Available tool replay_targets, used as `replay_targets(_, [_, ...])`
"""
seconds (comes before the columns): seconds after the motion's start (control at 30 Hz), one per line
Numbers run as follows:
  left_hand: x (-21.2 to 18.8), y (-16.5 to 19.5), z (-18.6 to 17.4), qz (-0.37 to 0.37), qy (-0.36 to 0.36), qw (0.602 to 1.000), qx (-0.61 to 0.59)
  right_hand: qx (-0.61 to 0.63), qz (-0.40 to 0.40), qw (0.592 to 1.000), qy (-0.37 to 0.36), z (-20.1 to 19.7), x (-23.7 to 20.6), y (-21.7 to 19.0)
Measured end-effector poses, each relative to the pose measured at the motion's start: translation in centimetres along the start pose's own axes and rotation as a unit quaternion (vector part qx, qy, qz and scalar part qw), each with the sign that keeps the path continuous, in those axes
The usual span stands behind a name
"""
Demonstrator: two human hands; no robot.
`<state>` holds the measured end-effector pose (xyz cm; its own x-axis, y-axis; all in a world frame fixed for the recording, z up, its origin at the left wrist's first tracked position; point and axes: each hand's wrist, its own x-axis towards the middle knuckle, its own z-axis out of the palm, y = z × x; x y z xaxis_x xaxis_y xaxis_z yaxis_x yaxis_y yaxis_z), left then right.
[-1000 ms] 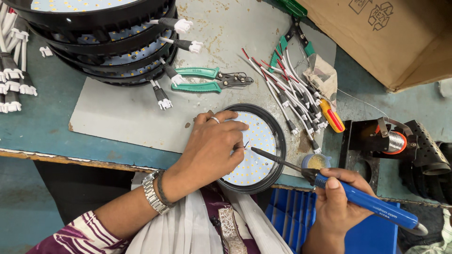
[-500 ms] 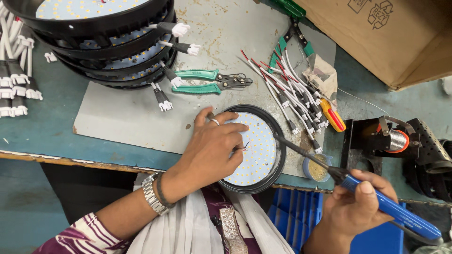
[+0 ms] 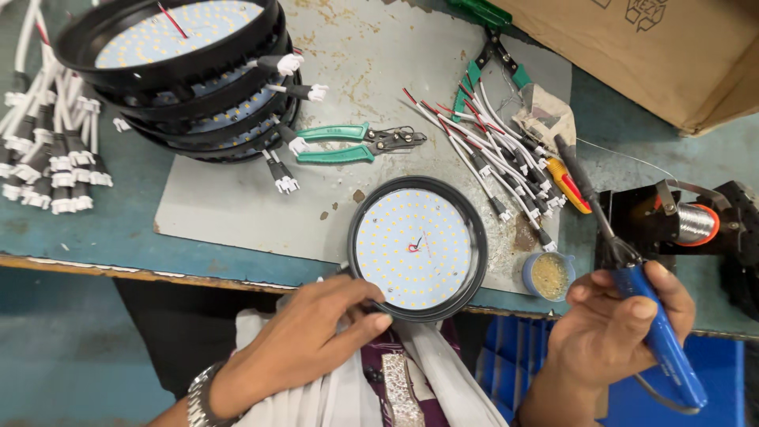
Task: The person solders wires to a circular LED module using a soldering iron and solder wire. They repeatedly apply flux from a small container, heat the contact points, and feed solder to secure the connections. Completed modules are stacked on the left side of the workbench.
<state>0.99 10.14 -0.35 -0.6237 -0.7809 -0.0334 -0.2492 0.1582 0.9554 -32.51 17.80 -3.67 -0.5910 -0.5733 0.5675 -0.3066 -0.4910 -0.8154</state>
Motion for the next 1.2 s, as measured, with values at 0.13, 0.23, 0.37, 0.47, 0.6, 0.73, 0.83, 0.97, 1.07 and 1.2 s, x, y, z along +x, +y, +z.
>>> replay_targets(0.13, [2.0, 1.1, -1.9, 0.03, 0.1, 0.984, 0.144, 0.029, -0.004, 1.0, -0.011, 0.3, -0.7, -0.3])
replay_targets(0.23, [5.4, 1.0, -4.2, 0.118, 0.103, 0.969, 0.193, 0.068, 0.006, 0.997, -0.039, 1.3, -1.5, -0.2])
replay_targets(0.37, [12.6, 1.0, -4.9, 0.087, -0.009, 0.983, 0.164, 0.1, -0.004, 0.987, -0.129, 4.8, -2.9, 1.3])
replay_targets(0.47, [15.9, 1.7, -3.2, 0.196, -0.011, 0.965, 0.176, -0.052, -0.021, 0.983, -0.178, 7.0, -4.5, 1.6])
replay_targets(0.6, [14.4, 2.0, -1.1, 0.254, 0.069, 0.913, 0.311, -0.073, 0.005, 0.975, -0.21, 8.2, -5.3, 1.5])
replay_targets(0.73, [10.7, 0.5, 0.3, 0.22, 0.022, 0.913, 0.343, -0.061, 0.027, 0.973, -0.221, 8.2, -5.0, 1.7])
replay_targets(0.83, [10.2, -0.6, 0.6, 0.213, -0.001, 0.918, 0.336, -0.052, 0.0, 0.971, -0.233, 8.3, -4.9, 2.0])
replay_targets(0.97, [10.3, -1.6, 0.1, 0.244, -0.002, 0.916, 0.318, -0.041, 0.041, 0.974, -0.221, 8.4, -5.3, 1.4])
replay_targets(1.07, [10.0, -2.0, -0.5, 0.278, -0.003, 0.912, 0.3, -0.051, 0.026, 0.974, -0.221, 8.8, -5.8, 0.8])
replay_targets(1.2, [9.4, -2.2, -1.1, 0.282, 0.0, 0.909, 0.308, -0.051, 0.044, 0.975, -0.212, 9.6, -6.5, 0.0])
